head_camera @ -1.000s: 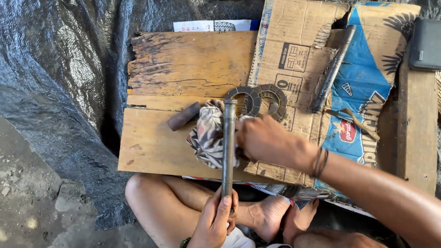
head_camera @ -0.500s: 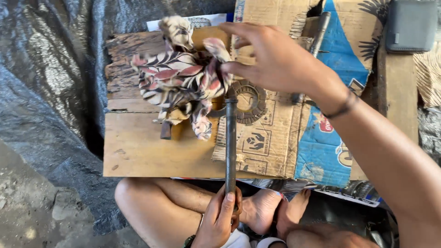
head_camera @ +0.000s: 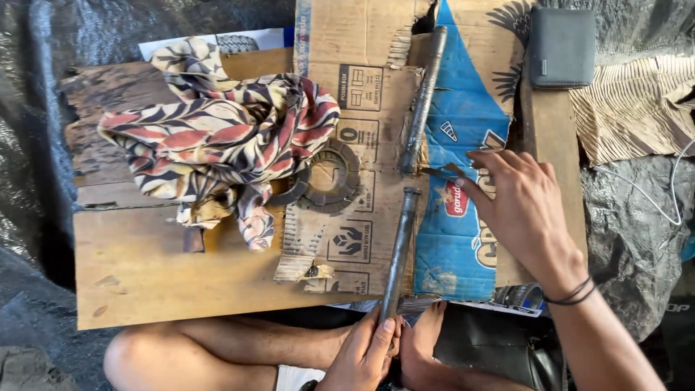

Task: Sanding a metal rod with sandpaper to remove rust or smooth the surface, followed by wiping it with a cloth.

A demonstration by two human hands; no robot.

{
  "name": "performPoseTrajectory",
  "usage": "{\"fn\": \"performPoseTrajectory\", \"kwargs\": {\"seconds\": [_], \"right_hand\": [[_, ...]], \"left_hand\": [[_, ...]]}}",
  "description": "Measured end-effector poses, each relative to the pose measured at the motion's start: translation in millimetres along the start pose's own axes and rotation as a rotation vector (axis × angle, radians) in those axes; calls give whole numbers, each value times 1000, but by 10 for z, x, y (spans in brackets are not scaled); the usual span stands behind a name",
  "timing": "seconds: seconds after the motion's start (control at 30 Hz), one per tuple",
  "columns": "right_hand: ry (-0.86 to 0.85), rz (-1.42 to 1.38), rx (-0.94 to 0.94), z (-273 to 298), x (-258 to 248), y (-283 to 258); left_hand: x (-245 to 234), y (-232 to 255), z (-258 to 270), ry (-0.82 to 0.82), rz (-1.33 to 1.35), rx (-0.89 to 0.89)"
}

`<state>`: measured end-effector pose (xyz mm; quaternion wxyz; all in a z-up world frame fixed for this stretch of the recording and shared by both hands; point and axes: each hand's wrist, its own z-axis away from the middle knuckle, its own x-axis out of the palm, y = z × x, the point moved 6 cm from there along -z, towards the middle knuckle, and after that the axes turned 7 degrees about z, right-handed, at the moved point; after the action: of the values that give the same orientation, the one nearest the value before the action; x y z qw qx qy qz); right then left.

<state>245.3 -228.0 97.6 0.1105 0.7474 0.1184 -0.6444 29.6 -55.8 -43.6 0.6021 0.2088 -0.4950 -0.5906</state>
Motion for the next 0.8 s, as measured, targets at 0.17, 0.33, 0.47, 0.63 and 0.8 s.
{"fn": "performPoseTrajectory", "kwargs": {"seconds": [0.17,0.33,0.47,0.63,0.8], "right_hand": [[51,-147,-22,60,110,14],[86,-362,26,110,-41,-1],[40,-748,252,201,106,183],[54,-974,312,301,180,240],[98,-655,236,365,38,117]], "left_hand": [[78,-194,-41,-32,203,-115],[93,-155,-26,30,336,-110],[28,-178,-39,81,269,-163],[23,-229,-77,72,341,-147],[37,-253,-105,132,365,-156]]}}
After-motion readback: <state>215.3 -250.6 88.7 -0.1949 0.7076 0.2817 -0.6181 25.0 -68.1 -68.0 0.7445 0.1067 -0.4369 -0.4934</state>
